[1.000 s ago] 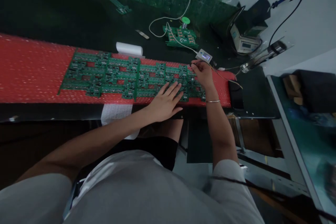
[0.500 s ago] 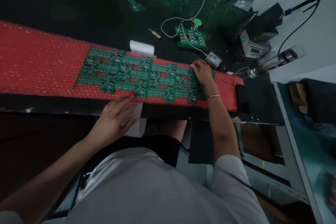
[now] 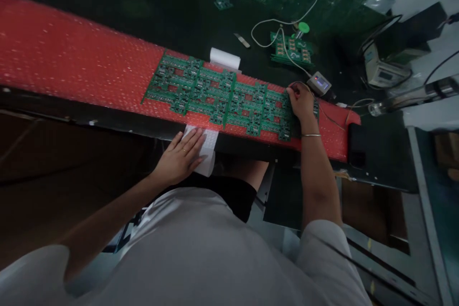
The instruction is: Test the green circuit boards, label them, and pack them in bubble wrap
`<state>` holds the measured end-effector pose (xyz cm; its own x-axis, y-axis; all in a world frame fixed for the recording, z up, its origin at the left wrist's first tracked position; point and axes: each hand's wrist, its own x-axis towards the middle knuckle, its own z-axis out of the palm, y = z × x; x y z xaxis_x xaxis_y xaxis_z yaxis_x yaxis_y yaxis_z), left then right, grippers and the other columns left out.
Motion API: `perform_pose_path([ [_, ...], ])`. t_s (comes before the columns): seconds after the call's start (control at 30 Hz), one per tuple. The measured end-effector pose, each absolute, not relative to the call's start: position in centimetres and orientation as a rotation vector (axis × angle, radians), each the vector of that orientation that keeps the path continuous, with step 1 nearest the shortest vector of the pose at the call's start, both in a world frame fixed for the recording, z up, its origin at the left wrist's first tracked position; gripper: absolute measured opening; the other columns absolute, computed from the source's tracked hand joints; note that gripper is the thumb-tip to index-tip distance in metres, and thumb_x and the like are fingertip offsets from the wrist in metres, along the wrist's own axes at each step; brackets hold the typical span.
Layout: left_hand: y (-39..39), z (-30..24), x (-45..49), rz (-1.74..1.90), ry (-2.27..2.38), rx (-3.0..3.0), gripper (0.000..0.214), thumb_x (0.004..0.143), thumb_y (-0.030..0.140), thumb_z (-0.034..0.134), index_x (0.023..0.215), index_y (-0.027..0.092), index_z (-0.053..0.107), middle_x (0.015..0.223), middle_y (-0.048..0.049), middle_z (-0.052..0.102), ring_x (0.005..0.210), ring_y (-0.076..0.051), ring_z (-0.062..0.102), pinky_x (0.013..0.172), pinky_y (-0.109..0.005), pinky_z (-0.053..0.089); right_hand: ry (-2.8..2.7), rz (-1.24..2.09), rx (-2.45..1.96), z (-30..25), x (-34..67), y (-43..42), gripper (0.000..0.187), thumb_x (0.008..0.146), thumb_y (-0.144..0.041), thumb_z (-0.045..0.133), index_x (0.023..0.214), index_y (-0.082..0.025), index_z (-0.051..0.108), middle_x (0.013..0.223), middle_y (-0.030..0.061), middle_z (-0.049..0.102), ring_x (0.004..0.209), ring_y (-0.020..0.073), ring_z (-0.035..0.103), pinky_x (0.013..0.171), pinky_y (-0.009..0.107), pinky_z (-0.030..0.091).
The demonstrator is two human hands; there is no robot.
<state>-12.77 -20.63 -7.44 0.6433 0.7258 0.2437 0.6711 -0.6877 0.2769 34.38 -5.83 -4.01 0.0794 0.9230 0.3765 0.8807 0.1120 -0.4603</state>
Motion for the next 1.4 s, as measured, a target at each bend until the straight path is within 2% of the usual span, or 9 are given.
perform_pose_path([
  [0.13, -21.6, -7.9, -12.3, 0.531, 1.177, 2.723, 0.073, 0.108, 0.034, 0.045, 0.171, 0.022, 0.011, 0.171, -0.0138, 0.031, 0.162, -0.027, 0.024, 0.134, -0.049, 0.017, -1.797, 0.043, -1.755, -4.3, 34.3, -6.0, 0.052, 0.104, -0.066, 0.041, 0.105, -0.021, 0.069, 0.101, 0.0116, 0.071, 0.098, 0.0281, 0.063, 0.096, 0.049, 0.053],
  [0.27, -22.1, -7.9, -12.1, 0.601, 1.160, 2.667, 0.070, 0.108, 0.033, 0.045, 0.170, 0.021, 0.015, 0.169, -0.0159, 0.035, 0.161, -0.028, 0.028, 0.132, -0.050, 0.025, -1.784, 0.025, -1.777, -4.4, 34.4, -6.0, 0.054, 0.104, -0.066, 0.040, 0.104, -0.021, 0.069, 0.100, 0.0123, 0.071, 0.097, 0.0288, 0.064, 0.094, 0.050, 0.054],
  [0.37, -21.5, -7.6, -13.1, 0.819, 1.152, 2.541, 0.057, 0.107, 0.027, 0.048, 0.163, 0.024, 0.036, 0.160, -0.0156, 0.050, 0.150, -0.027, 0.047, 0.122, -0.047, 0.042, -1.784, 0.021, -1.785, -4.5, 34.6, -5.9, 0.051, 0.103, -0.064, 0.043, 0.104, -0.021, 0.068, 0.100, 0.0126, 0.071, 0.097, 0.0286, 0.064, 0.094, 0.050, 0.054],
  [0.47, -20.2, -7.1, -14.8, 1.033, 1.201, 2.423, 0.032, 0.102, 0.025, 0.061, 0.134, 0.024, 0.064, 0.135, -0.0121, 0.070, 0.130, -0.026, 0.064, 0.109, -0.044, 0.053, -1.777, 0.013, -1.785, -4.7, 34.7, -5.9, 0.048, 0.103, -0.061, 0.045, 0.103, -0.020, 0.068, 0.099, 0.0131, 0.070, 0.097, 0.0289, 0.064, 0.095, 0.051, 0.054],
  [0.53, -19.4, -6.8, -15.8, 1.041, 1.184, 2.395, 0.019, 0.099, 0.027, 0.066, 0.117, 0.023, 0.071, 0.122, -0.0099, 0.075, 0.120, -0.025, 0.068, 0.103, -0.043, 0.056, -1.770, 0.014, -1.785, -4.7, 34.7, -5.9, 0.047, 0.103, -0.060, 0.045, 0.102, -0.019, 0.068, 0.098, 0.0130, 0.070, 0.096, 0.0287, 0.064, 0.095, 0.051, 0.054],
  [0.63, -18.8, -6.7, -16.5, 1.021, 1.130, 2.381, 0.011, 0.099, 0.029, 0.067, 0.106, 0.024, 0.074, 0.117, -0.0078, 0.077, 0.112, -0.023, 0.071, 0.098, -0.042, 0.058, -1.758, 0.020, -1.784, -4.6, 34.5, -6.1, 0.045, 0.103, -0.059, 0.045, 0.100, -0.020, 0.067, 0.097, 0.0121, 0.069, 0.096, 0.0279, 0.063, 0.095, 0.050, 0.054],
  [0.87, -18.4, -7.4, -16.2, 1.133, 1.126, 2.376, 0.008, 0.097, 0.030, 0.072, 0.100, 0.024, 0.076, 0.109, -0.0068, 0.079, 0.106, -0.023, 0.072, 0.093, -0.041, 0.059, -1.736, 0.021, -1.805, -4.3, 34.2, -6.3, 0.040, 0.102, -0.055, 0.047, 0.099, -0.020, 0.068, 0.096, 0.0114, 0.069, 0.094, 0.0267, 0.063, 0.093, 0.048, 0.055],
  [1.17, -17.9, -7.2, -16.3, 1.194, 1.055, 2.302, 0.009, 0.098, 0.029, 0.070, 0.099, 0.026, 0.079, 0.106, -0.0056, 0.080, 0.100, -0.021, 0.072, 0.089, -0.038, 0.058, -1.752, 0.025, -1.809, -4.4, 34.4, -6.2, 0.044, 0.102, -0.058, 0.044, 0.099, -0.020, 0.066, 0.098, 0.0121, 0.068, 0.094, 0.0276, 0.062, 0.093, 0.050, 0.054],
  [1.4, -17.8, -6.1, -16.5, 1.047, 1.116, 2.233, 0.017, 0.097, 0.032, 0.069, 0.086, 0.022, 0.076, 0.104, -0.0068, 0.079, 0.101, -0.021, 0.071, 0.093, -0.038, 0.057, -1.745, 0.021, -1.809, -4.3, 34.3, -6.3, 0.043, 0.102, -0.057, 0.045, 0.099, -0.020, 0.067, 0.097, 0.0113, 0.068, 0.094, 0.0265, 0.062, 0.093, 0.048, 0.054],
])
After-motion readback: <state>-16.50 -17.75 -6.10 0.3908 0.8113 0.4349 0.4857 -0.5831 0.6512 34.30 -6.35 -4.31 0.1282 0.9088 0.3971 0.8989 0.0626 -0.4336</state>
